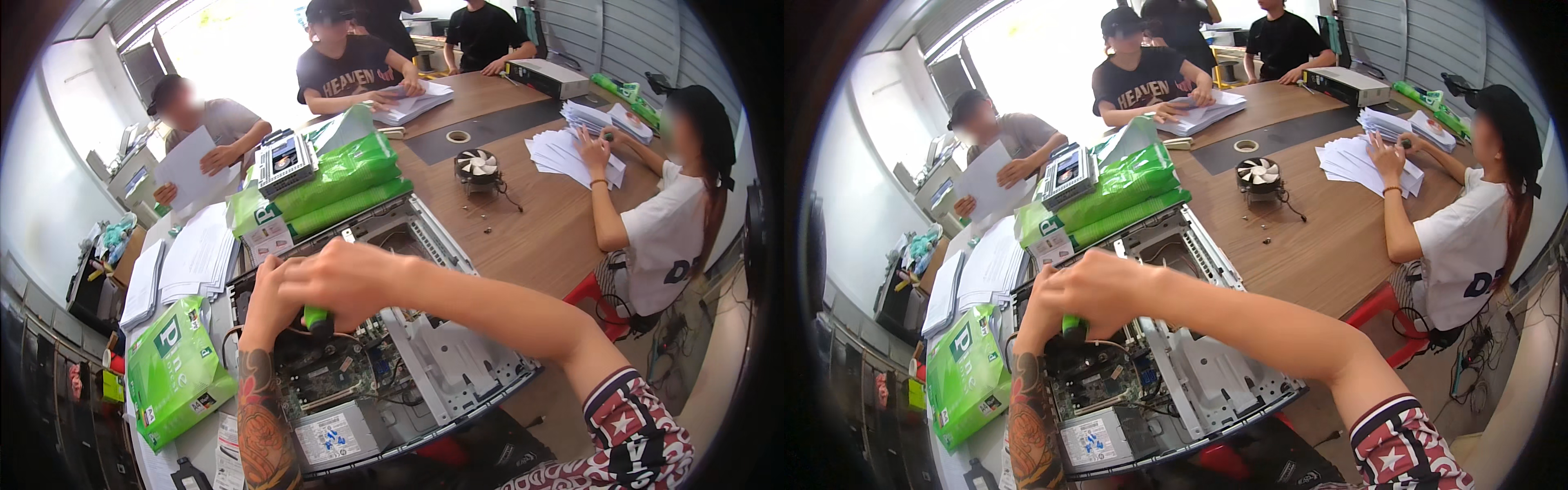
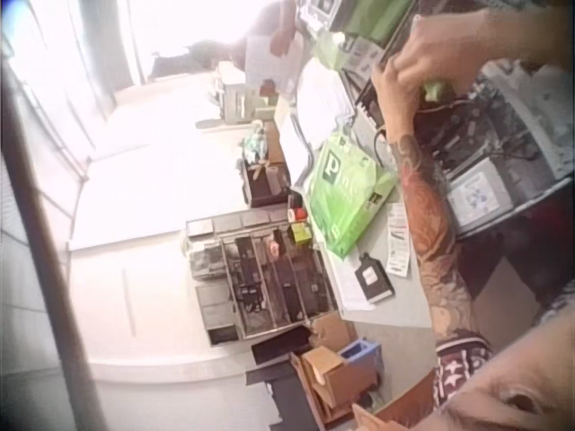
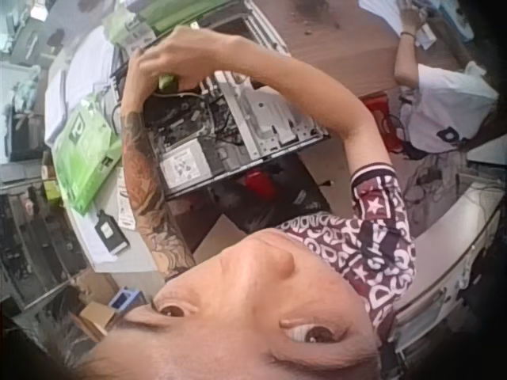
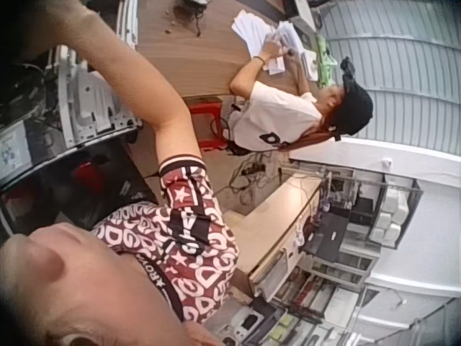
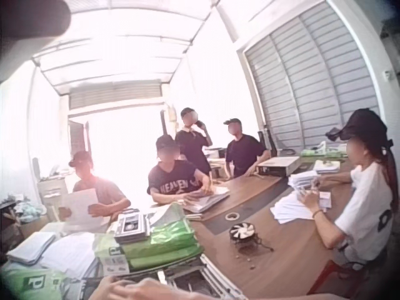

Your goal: The person uses a green screwdriver to unscrew and remove a fan from the inside of a computer tower.

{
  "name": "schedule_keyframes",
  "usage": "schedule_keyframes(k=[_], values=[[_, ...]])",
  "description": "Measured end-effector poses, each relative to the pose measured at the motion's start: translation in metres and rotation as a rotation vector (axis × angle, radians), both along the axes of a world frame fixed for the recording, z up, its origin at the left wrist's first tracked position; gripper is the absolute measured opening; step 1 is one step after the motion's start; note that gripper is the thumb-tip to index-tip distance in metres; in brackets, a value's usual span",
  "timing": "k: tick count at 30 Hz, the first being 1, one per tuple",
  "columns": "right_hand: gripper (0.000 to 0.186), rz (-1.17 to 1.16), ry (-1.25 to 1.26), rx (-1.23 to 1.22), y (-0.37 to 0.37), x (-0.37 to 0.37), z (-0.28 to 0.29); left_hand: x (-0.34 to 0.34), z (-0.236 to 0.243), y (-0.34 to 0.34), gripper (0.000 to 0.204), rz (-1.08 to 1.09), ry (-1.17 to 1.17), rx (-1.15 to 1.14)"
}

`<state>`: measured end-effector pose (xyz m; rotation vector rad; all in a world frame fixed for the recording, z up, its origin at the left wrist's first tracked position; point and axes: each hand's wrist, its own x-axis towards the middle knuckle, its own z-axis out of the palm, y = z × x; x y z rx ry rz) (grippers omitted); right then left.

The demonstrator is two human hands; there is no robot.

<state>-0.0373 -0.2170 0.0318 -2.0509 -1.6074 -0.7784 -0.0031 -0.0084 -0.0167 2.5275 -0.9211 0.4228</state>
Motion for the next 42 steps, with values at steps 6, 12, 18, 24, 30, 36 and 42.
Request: schedule_keyframes(k=[6,12,18,24,30,36,42], values=[[0.032,-0.01,-0.143,-0.221,0.014,-0.014,-0.02,-0.003,0.014,-0.008,0.048,0.123,0.282,-0.1],[0.021,-0.031,-0.018,-0.373,0.014,-0.016,-0.023,-0.005,0.011,-0.007,0.051,0.102,0.245,-0.114],[0.026,-0.042,0.058,-0.424,0.016,-0.02,-0.02,-0.001,0.007,-0.001,0.044,0.111,0.251,-0.143],[0.025,-0.021,0.078,-0.352,0.013,-0.016,-0.023,-0.006,0.014,-0.007,0.036,0.12,0.298,-0.16],[0.022,0.012,0.13,-0.277,0.007,-0.011,-0.02,-0.001,0.007,-0.006,0.035,0.02,0.161,-0.124],[0.028,-0.003,0.169,-0.364,0.008,-0.016,-0.019,-0.001,0.005,-0.002,0.031,0.054,0.176,-0.151],[0.028,-0.074,0.225,-0.451,-0.001,-0.022,-0.01,0.007,0.0,-0.004,0.037,0.01,0.158,-0.152]])
